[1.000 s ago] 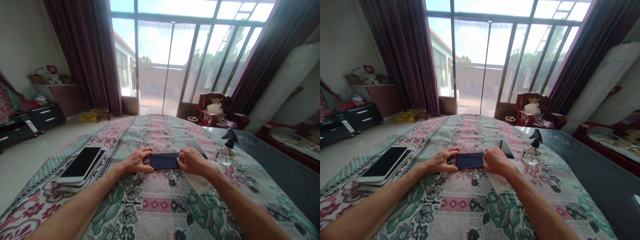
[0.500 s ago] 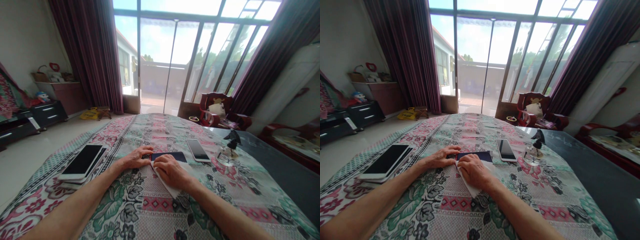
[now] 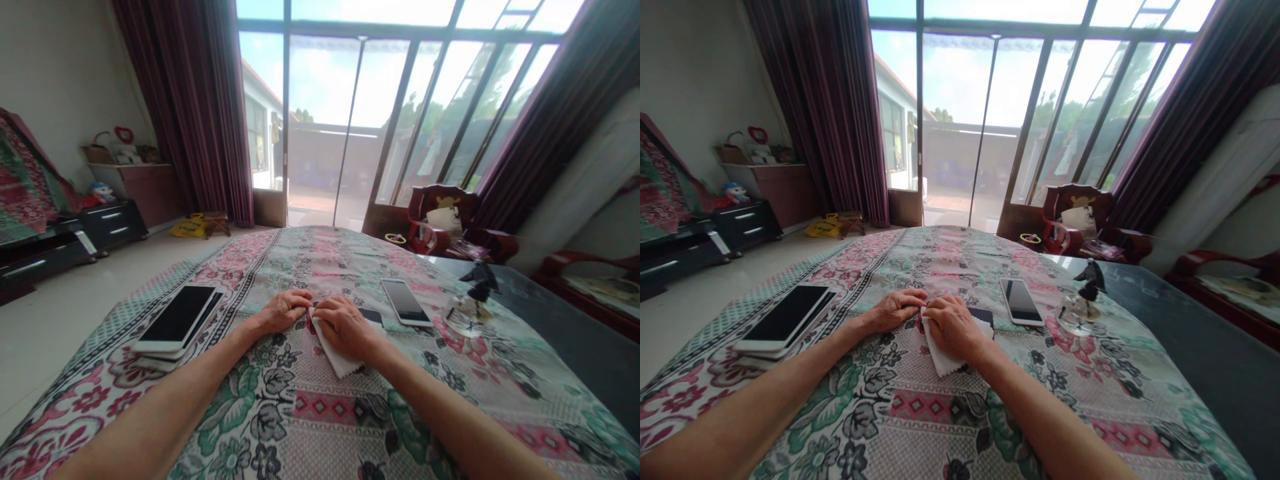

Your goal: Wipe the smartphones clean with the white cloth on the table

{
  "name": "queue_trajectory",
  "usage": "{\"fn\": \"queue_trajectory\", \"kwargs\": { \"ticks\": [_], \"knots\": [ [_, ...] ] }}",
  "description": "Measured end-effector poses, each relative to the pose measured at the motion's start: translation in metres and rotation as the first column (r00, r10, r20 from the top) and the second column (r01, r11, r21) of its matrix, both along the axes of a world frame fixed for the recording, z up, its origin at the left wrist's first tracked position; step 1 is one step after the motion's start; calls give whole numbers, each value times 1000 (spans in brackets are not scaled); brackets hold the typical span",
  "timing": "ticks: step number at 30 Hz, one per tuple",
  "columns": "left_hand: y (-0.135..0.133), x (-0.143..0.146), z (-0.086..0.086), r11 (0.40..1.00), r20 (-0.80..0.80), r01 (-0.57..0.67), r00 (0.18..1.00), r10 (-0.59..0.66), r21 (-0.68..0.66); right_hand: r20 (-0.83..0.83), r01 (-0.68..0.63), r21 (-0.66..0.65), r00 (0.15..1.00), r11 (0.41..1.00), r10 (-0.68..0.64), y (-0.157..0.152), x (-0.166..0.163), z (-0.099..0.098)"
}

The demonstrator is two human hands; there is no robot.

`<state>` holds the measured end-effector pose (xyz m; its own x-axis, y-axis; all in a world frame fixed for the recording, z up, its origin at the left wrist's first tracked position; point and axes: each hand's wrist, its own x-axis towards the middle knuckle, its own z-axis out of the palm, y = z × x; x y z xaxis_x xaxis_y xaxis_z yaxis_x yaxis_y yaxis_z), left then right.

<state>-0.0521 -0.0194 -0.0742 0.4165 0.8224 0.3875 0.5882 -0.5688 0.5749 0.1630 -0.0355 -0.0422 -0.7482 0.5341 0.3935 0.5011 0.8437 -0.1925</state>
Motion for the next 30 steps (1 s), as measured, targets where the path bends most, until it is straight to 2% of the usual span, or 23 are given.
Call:
{"fn": "queue_trajectory", "kwargs": {
  "ticks": [7,13,18,26,30],
  "knots": [
    [-8,-1,12,997,-77,15,997,-21,-75,-103,27,-45,994,999,-32,10,4,-6],
    [-10,1,12,996,-186,22,982,-37,-82,-127,-22,-55,992,998,15,11,12,-5],
    [-10,2,11,995,-149,13,989,-27,-96,-75,-23,-48,997,999,19,11,12,-4],
    [-5,-3,9,991,-50,46,997,-53,-122,-11,141,-32,990,989,-142,20,7,-4],
    [-6,-2,10,992,-27,19,999,-23,-121,9,106,-12,994,994,-106,15,6,-1]
  ]
}}
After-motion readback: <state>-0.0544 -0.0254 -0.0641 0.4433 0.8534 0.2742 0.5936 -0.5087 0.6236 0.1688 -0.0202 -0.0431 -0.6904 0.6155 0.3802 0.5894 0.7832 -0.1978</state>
